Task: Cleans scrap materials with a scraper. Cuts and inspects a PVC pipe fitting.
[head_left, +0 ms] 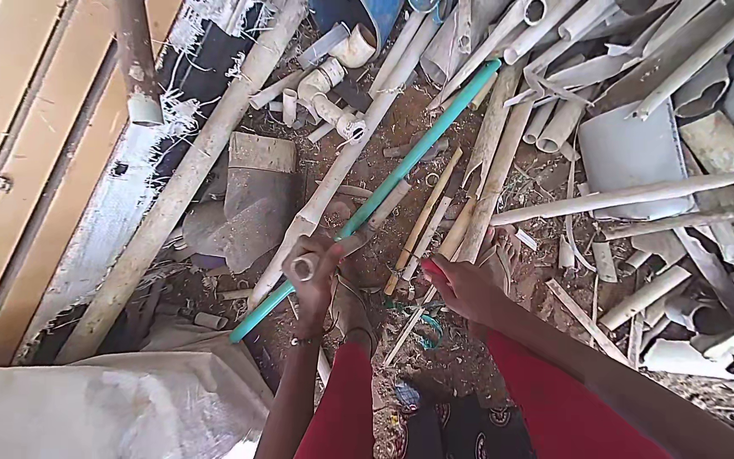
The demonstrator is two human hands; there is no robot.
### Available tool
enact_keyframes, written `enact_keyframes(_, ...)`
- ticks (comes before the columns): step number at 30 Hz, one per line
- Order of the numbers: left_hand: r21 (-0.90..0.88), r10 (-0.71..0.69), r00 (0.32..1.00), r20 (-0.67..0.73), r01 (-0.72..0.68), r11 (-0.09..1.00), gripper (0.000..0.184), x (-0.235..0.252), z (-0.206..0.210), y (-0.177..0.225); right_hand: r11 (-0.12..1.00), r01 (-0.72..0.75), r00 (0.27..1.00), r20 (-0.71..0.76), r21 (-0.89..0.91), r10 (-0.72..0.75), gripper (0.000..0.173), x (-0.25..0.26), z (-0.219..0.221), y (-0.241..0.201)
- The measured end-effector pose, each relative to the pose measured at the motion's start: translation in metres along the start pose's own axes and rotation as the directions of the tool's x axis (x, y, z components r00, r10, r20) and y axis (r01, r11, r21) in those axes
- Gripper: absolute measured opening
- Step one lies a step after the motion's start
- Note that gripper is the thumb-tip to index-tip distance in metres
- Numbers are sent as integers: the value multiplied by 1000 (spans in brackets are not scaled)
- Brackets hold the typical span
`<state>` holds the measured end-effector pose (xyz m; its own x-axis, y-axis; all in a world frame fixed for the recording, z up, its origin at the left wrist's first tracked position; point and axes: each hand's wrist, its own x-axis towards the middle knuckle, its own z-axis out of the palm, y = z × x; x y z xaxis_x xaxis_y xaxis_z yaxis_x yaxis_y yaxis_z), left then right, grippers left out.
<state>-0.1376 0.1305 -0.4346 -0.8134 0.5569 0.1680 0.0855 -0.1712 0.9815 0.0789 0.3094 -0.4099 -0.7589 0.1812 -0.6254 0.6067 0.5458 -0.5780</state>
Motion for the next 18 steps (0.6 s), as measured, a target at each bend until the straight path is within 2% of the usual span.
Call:
enact_keyframes(2,104,23,994,102,-33,994,17,-7,8,-3,998,61,997,55,18,-62,44,-2,4,-3)
enact_keyframes(5,158,45,985,167,-72,985,19,-9,14,-2,997,-41,996,70,-63,46,47,6,-3,4)
enact_keyframes(7,184,47,983,179,-80,980,19,-7,13,-1,999,-34,999,-38,-10,33,49,6,-3,11)
enact_keyframes(10,197,14,987,160,-45,979,19,-7,9,4,981,136,966,-238,136,-101,49,-7,6,12)
enact_keyframes(13,198,-35,991,131,9,980,19,-8,7,9,956,255,920,-341,144,-194,54,-15,3,5)
enact_keyframes(16,226,-81,991,109,54,972,19,-10,9,12,919,370,827,-500,137,-258,56,-15,6,5)
enact_keyframes(17,240,-89,990,106,62,969,18,-10,9,12,917,380,807,-527,118,-267,55,-13,7,6)
enact_keyframes(18,252,-93,990,106,63,966,18,-11,10,12,931,353,820,-511,95,-259,54,-12,9,8)
